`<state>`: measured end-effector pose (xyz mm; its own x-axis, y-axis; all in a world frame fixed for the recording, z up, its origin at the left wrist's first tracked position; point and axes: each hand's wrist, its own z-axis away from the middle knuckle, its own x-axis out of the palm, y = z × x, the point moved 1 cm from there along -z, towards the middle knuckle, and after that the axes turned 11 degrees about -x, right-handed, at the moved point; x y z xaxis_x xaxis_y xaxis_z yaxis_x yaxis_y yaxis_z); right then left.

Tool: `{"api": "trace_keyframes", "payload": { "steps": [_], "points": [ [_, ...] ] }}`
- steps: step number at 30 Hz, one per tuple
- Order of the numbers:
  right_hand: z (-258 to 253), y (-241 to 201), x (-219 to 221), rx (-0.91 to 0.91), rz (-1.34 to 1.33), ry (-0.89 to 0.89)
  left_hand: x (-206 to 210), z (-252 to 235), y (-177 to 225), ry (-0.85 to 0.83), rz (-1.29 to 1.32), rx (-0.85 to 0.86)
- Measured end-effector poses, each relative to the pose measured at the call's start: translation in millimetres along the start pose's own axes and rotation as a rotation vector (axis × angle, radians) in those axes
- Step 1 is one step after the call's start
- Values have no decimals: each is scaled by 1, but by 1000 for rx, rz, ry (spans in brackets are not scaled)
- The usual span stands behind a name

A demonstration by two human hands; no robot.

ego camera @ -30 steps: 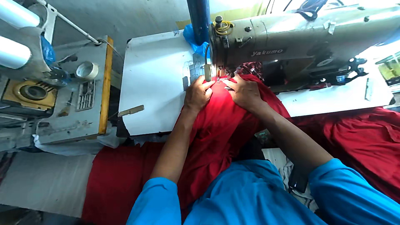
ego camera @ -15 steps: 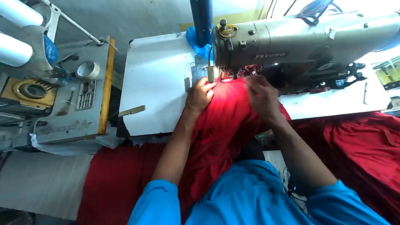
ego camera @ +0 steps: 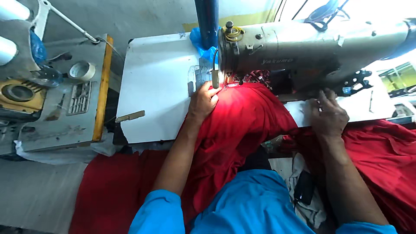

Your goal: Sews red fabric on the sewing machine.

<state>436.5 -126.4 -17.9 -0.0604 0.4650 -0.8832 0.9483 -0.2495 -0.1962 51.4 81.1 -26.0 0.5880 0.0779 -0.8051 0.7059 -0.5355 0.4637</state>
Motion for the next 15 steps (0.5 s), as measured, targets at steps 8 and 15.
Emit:
{"api": "trace_keyframes", "payload": {
  "steps": [8, 15],
  "points": [
    [3, 0, 10, 37, 43, 7, -1, 1, -1, -16, 10, 1],
    [5, 0, 10, 41, 49, 8, -1, 5, -2, -25, -6, -7]
  ]
}}
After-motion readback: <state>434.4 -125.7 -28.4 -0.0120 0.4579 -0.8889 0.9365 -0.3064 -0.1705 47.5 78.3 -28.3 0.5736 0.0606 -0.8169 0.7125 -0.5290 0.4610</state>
